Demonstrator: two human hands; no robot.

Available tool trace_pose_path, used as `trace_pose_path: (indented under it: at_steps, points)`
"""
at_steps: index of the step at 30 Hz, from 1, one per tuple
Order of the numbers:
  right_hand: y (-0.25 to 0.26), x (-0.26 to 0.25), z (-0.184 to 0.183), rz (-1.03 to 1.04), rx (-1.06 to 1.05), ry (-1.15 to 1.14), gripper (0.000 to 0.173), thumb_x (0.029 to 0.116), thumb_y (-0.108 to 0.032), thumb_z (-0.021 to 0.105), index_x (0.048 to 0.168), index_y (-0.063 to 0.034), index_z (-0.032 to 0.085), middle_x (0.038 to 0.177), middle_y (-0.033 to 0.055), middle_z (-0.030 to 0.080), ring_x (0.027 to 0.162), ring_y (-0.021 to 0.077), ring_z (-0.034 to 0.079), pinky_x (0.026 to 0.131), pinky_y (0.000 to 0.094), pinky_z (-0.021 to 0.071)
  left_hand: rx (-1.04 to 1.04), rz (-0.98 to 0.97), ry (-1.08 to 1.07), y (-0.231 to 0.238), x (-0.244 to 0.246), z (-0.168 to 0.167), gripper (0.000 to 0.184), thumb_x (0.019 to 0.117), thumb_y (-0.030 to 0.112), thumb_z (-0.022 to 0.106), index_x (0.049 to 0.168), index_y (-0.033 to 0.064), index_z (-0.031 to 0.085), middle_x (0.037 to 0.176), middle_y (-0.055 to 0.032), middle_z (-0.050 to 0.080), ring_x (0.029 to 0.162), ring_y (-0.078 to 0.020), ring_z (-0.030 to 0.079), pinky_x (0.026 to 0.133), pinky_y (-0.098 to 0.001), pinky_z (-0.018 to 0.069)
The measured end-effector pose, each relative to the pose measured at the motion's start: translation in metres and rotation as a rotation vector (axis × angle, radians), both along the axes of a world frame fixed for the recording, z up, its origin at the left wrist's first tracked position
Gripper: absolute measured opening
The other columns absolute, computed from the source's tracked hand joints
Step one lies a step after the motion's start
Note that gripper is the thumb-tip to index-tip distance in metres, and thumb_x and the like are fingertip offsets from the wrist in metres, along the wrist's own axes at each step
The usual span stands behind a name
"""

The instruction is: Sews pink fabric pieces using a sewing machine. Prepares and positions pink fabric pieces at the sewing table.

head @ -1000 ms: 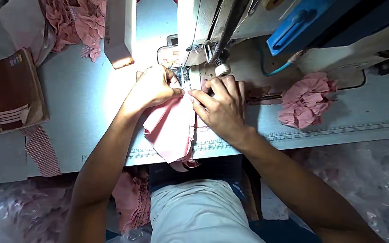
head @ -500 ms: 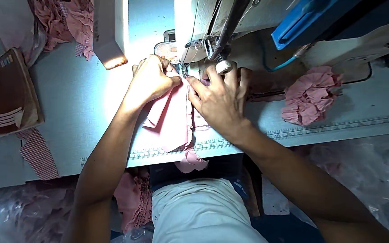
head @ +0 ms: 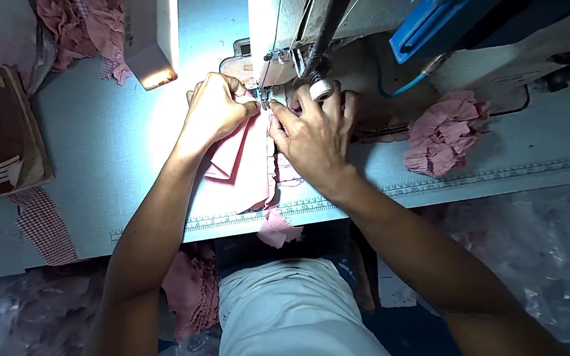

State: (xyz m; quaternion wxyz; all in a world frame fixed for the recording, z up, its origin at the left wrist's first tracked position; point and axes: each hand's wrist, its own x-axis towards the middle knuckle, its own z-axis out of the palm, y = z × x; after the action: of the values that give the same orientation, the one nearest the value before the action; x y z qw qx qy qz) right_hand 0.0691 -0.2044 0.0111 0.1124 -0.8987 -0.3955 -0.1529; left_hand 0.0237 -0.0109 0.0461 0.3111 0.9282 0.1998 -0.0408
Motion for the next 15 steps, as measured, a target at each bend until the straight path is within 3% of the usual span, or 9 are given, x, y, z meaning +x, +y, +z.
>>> trace_pose_path:
  at_steps: [5, 15]
  points:
    - [0.0005, 0.0015, 0.0001, -0.010, -0.027, -0.012, 0.034, 0.1062, -0.039, 0.047, 0.124, -0.0311, 0.075, 0.115, 0.0104, 0.069, 0.118, 0.0380, 0.057, 0.098, 0.0606, 0.0366, -0.001, 0.004, -0.013, -0.0010, 0.0004, -0.0013, 0.030, 0.0861, 0.043, 0.076, 0.075, 0.0182, 0.063, 0.072, 0.0031, 0.058, 0.076, -0.0158, 0.055, 0.077, -0.0495, 0.0376]
    - [0.0028, 0.0082, 0.0069, 0.034, -0.072, 0.011, 0.036, 0.1059, -0.038, 0.045, 0.123, -0.0267, 0.075, 0.121, 0.0140, 0.068, 0.122, 0.0402, 0.056, 0.101, 0.0633, 0.0361, 0.010, 0.024, 0.018, -0.0012, 0.0039, 0.0017, 0.031, 0.0867, 0.043, 0.077, 0.076, 0.0158, 0.066, 0.074, 0.0001, 0.061, 0.079, -0.0191, 0.057, 0.077, -0.0513, 0.0400]
